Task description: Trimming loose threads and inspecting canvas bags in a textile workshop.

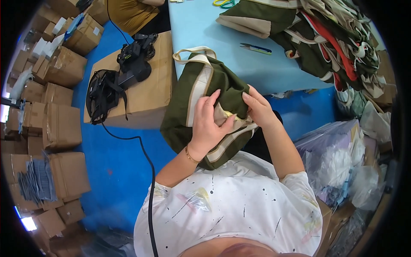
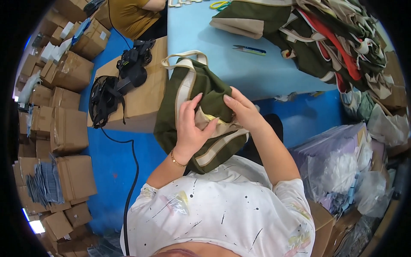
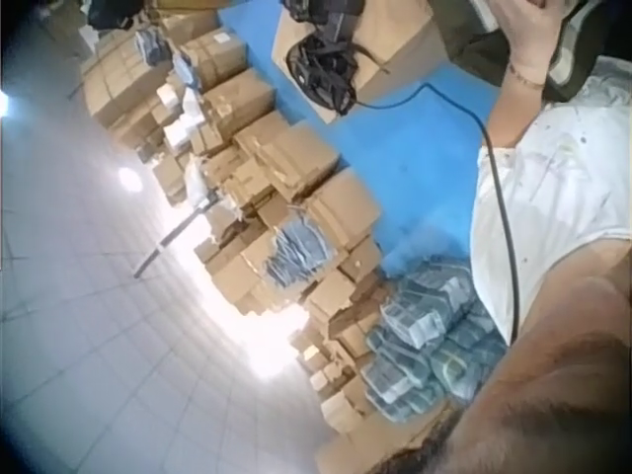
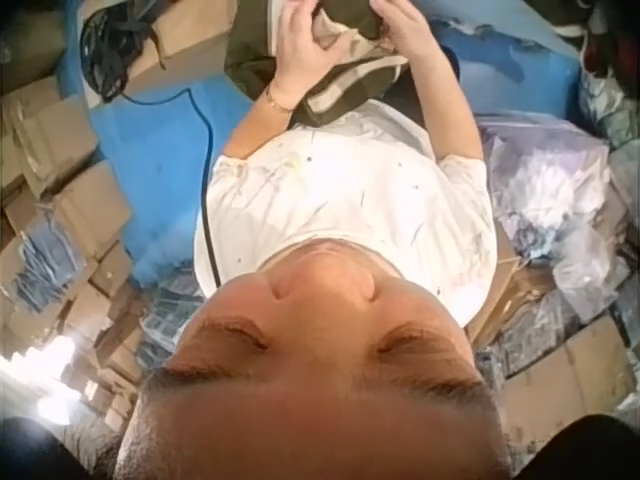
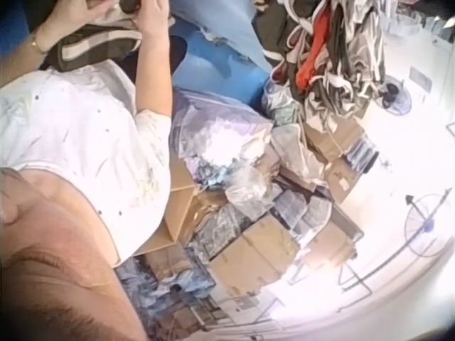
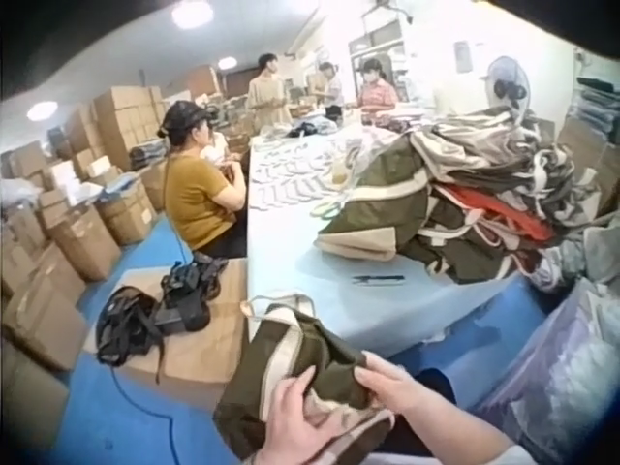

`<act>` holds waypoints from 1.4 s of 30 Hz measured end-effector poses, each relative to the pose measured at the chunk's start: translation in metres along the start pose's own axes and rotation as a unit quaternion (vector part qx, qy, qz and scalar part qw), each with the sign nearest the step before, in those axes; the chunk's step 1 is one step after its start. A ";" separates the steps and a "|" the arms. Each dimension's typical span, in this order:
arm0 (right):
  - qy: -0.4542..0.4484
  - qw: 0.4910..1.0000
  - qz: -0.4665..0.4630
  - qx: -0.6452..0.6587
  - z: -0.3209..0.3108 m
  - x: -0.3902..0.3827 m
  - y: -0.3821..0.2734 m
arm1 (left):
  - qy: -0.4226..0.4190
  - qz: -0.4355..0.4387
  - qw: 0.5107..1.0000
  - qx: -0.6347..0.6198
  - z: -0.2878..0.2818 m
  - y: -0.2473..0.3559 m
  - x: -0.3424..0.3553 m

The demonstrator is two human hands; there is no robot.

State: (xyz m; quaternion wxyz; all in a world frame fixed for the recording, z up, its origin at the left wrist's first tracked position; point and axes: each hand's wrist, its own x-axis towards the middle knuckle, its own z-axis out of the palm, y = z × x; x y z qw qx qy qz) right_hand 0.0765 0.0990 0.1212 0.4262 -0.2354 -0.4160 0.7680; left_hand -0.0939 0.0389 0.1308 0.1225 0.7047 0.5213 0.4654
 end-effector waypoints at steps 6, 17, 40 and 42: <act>0.008 0.972 -0.005 0.233 -0.007 0.005 0.026 | -0.086 -0.080 0.970 -0.213 0.004 -0.025 -0.012; 0.099 0.984 -0.056 0.140 0.015 -0.002 0.048 | -0.033 -0.030 0.994 0.104 -0.027 0.006 -0.008; 0.216 0.899 0.198 0.325 0.006 0.013 0.061 | -0.102 0.049 0.992 0.055 -0.009 -0.035 -0.006; 0.218 0.897 0.208 0.324 0.005 0.013 0.062 | -0.074 0.180 0.977 0.084 -0.009 -0.041 0.000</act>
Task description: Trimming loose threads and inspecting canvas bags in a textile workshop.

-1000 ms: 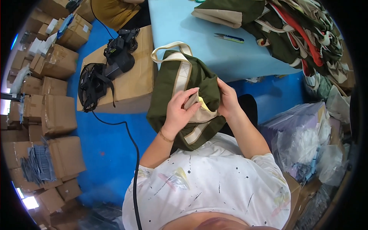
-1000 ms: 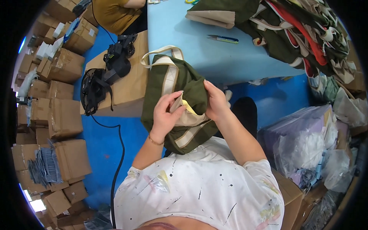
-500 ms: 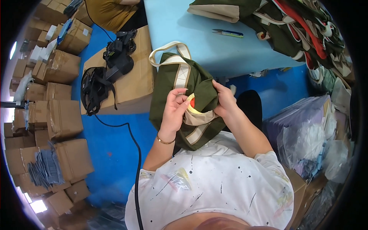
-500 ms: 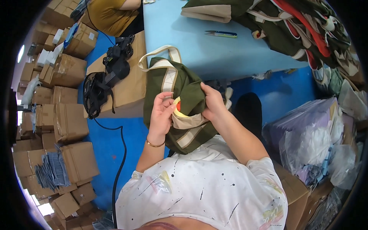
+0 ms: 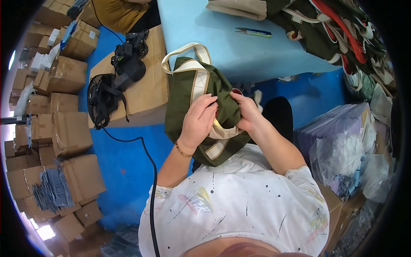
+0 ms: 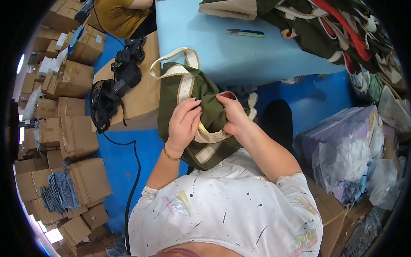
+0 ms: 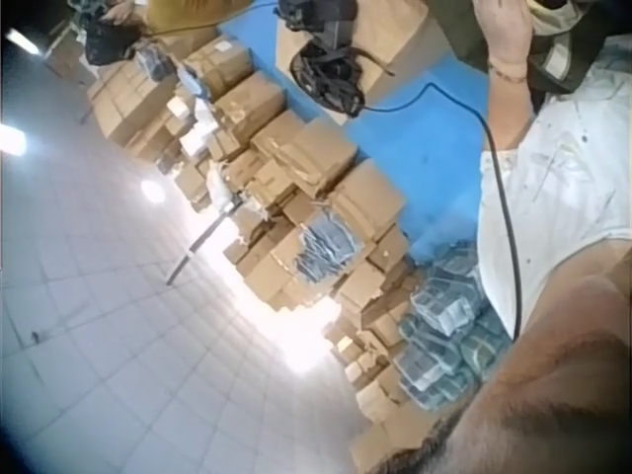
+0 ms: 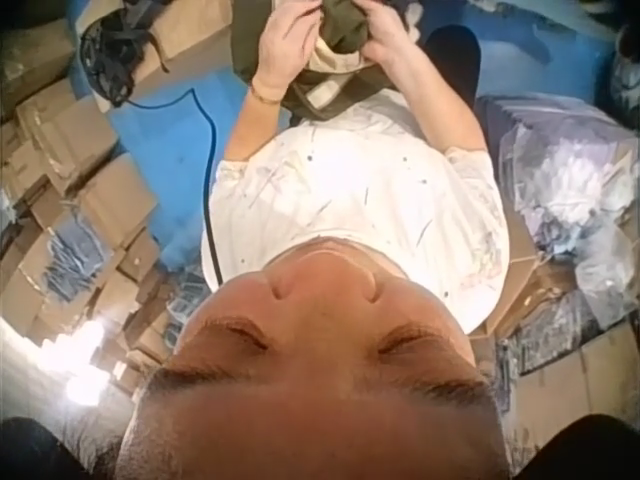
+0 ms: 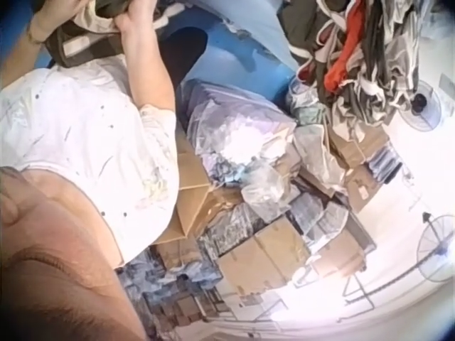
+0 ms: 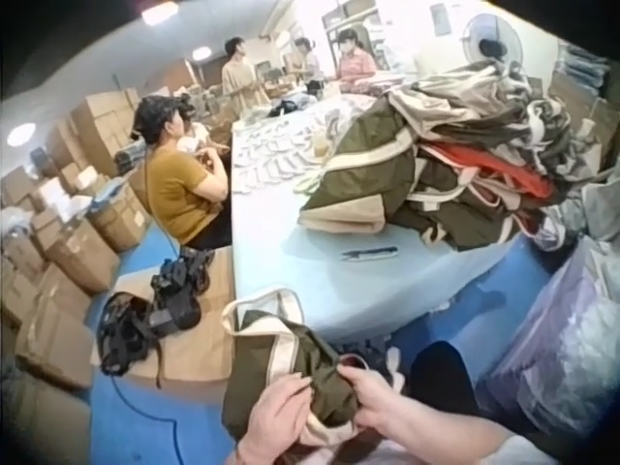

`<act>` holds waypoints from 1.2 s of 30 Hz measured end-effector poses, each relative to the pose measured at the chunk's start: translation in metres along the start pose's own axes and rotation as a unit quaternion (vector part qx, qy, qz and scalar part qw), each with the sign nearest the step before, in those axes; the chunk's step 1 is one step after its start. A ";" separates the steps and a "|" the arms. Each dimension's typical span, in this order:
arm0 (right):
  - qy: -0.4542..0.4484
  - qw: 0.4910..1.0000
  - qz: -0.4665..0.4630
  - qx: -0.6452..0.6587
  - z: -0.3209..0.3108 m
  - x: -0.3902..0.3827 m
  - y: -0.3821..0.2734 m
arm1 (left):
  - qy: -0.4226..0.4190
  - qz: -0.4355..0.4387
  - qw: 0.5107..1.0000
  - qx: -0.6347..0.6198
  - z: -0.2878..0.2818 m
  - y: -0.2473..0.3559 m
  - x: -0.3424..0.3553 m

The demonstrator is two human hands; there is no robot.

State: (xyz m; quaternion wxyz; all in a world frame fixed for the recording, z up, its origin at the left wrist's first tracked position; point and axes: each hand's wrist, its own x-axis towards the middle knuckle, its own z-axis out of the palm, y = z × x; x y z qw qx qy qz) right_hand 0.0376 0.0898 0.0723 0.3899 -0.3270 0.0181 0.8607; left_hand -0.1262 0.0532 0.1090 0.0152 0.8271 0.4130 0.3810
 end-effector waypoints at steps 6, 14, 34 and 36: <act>-0.021 0.999 -0.011 -0.040 -0.003 0.006 -0.013 | -0.016 -0.055 0.992 -0.112 0.006 -0.011 -0.012; -0.004 0.977 -0.151 -0.149 0.022 0.011 -0.004 | 0.104 -0.300 0.929 -0.190 0.025 0.015 -0.031; 0.182 0.124 -0.520 -0.825 -0.006 0.079 -0.218 | 0.178 -0.160 0.958 -0.157 0.013 -0.004 -0.034; 0.209 0.080 -0.485 -0.846 -0.008 0.071 -0.209 | 0.168 -0.155 0.962 -0.149 0.014 -0.004 -0.033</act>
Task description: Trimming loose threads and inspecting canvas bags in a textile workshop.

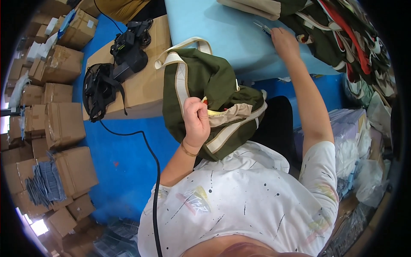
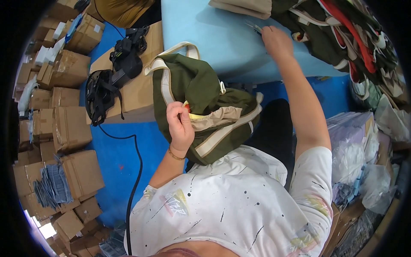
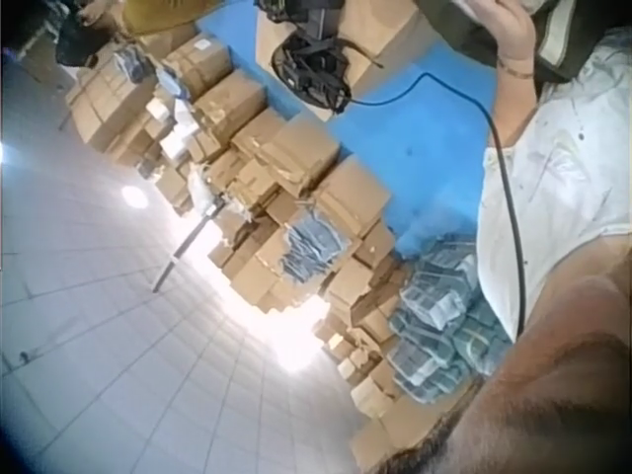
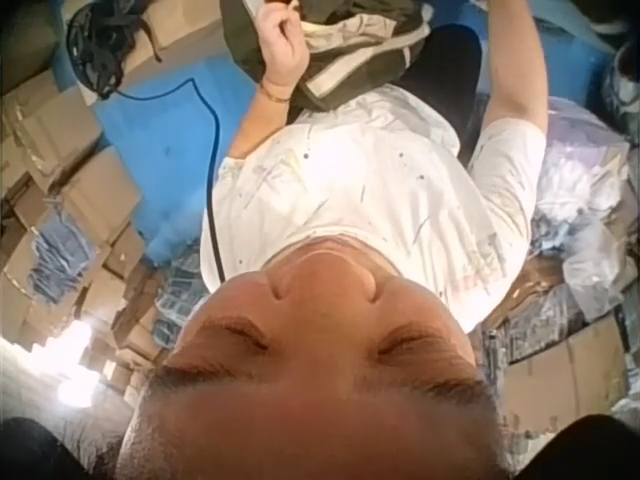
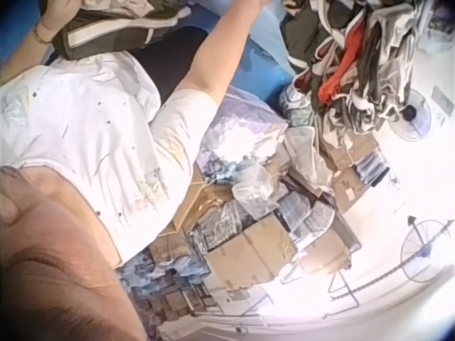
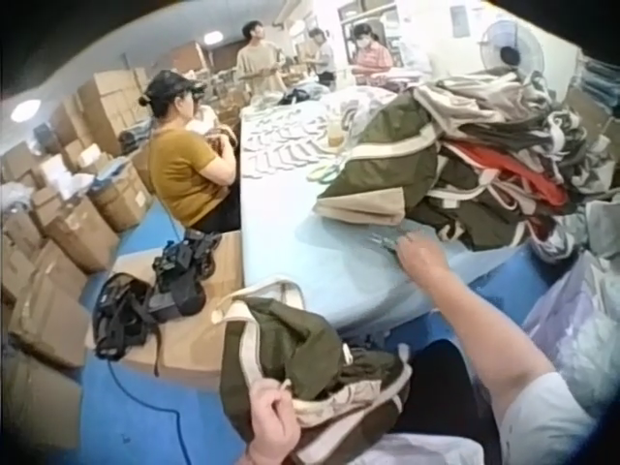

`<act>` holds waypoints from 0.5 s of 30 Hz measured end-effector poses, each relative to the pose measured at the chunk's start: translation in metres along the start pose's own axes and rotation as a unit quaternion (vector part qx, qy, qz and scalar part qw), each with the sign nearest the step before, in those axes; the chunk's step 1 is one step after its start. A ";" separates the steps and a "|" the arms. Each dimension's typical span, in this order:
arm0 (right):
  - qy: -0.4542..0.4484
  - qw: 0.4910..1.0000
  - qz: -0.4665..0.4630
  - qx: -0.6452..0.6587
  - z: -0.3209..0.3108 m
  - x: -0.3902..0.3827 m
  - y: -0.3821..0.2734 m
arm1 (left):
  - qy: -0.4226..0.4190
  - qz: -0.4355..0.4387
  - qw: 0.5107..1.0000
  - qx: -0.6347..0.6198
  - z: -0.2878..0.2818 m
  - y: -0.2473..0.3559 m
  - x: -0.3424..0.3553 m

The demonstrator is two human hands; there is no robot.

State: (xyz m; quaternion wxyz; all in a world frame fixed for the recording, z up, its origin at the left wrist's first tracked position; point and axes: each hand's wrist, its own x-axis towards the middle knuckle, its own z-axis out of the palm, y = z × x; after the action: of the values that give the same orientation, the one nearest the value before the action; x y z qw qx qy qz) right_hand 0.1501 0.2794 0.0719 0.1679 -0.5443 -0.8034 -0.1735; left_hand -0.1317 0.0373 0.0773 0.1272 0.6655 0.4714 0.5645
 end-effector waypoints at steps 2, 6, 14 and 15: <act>0.017 0.953 0.168 0.253 -0.012 -0.012 -0.020 | -0.007 0.002 1.000 0.001 -0.001 -0.001 -0.001; -0.094 0.639 0.290 0.706 -0.086 -0.069 -0.093 | -0.005 -0.007 1.000 0.000 -0.005 -0.003 -0.005; -0.017 0.893 0.022 0.449 -0.110 -0.149 -0.160 | -0.042 -0.015 0.999 0.018 -0.002 -0.005 -0.008; 0.001 0.902 0.004 0.432 -0.108 -0.151 -0.163 | -0.042 -0.024 0.999 0.016 -0.002 -0.005 -0.009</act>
State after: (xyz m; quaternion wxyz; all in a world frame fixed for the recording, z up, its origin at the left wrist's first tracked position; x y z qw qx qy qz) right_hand 0.0596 0.0502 0.0825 0.3886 -0.4213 -0.7969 0.1910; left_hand -0.1354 0.0322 0.0692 0.1500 0.6791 0.4908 0.5248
